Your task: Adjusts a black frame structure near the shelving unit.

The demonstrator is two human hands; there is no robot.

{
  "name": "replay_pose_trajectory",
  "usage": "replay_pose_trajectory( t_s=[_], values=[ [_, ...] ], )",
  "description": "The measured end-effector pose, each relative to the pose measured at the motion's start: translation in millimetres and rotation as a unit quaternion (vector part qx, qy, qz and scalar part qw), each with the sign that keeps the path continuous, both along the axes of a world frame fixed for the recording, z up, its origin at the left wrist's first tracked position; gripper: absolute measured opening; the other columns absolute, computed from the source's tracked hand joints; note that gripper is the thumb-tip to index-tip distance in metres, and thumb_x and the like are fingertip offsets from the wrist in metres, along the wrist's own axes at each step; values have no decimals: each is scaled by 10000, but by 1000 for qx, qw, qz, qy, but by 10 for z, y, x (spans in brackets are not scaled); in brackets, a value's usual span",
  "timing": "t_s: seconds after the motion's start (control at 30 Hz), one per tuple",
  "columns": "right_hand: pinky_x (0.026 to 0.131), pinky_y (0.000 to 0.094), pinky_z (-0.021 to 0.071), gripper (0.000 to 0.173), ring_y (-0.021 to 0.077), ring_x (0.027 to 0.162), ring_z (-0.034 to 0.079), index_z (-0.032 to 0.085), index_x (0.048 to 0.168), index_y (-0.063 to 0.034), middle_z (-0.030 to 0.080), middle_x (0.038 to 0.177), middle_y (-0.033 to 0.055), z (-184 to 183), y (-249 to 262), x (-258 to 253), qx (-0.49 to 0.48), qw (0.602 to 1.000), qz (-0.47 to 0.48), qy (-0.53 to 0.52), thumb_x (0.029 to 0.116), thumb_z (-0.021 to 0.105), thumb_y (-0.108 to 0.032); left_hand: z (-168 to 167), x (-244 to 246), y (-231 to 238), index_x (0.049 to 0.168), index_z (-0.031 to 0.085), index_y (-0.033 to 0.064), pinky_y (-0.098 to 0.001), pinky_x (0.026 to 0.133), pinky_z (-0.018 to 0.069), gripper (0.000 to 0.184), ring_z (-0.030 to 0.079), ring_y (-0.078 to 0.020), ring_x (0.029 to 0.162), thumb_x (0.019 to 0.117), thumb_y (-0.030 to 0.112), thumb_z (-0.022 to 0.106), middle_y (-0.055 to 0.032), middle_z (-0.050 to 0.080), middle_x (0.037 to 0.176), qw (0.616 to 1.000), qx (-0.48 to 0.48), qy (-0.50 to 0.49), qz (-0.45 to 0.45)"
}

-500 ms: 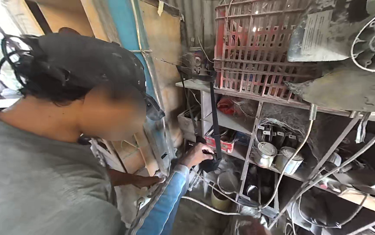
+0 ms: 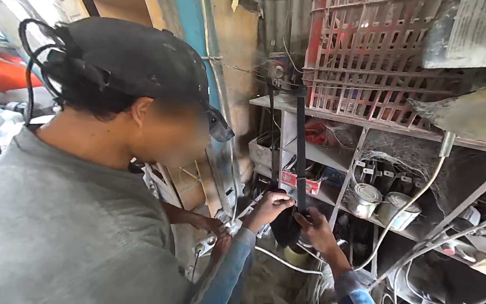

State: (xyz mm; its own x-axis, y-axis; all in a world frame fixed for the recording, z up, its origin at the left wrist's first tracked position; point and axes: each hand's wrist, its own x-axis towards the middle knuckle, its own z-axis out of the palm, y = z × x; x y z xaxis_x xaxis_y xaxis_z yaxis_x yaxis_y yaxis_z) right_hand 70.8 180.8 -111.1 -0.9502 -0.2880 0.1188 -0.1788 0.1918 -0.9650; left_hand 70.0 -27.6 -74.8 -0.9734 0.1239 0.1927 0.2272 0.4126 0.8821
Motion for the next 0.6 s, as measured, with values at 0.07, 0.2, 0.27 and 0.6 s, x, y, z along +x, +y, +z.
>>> replay_pose_trajectory(
  t_s=[0.07,0.2,0.27,0.6],
  values=[
    [805,362,628,303,134,907,729,690,1123,-125,744,1012,24,-5,-48,24,26,1000,-9,-14,970,671,-386,-109,-8,40,1019,795,143,-335,893,609,183,705,-107,976,971,305,726,4,733,1091,998,9,31,56],
    [767,388,628,264,137,877,721,684,1070,-156,728,983,23,18,-134,6,47,998,-39,-8,949,689,-390,-131,-70,160,1034,795,138,-348,931,588,192,673,-125,1084,959,305,737,-33,688,1244,991,14,33,129],
    [771,389,620,253,136,879,715,691,1077,-147,727,981,23,28,-131,12,51,998,-46,-2,953,680,-367,-100,-88,173,1019,787,133,-364,947,569,171,651,-148,1123,970,282,720,-55,682,1236,993,4,27,118],
    [903,414,578,282,151,983,699,729,1039,-151,724,1004,30,28,-184,149,142,977,-132,88,911,666,-394,217,65,258,1139,715,97,-459,922,560,352,700,-210,986,987,409,652,-87,726,1061,976,-155,-115,105]
  ],
)
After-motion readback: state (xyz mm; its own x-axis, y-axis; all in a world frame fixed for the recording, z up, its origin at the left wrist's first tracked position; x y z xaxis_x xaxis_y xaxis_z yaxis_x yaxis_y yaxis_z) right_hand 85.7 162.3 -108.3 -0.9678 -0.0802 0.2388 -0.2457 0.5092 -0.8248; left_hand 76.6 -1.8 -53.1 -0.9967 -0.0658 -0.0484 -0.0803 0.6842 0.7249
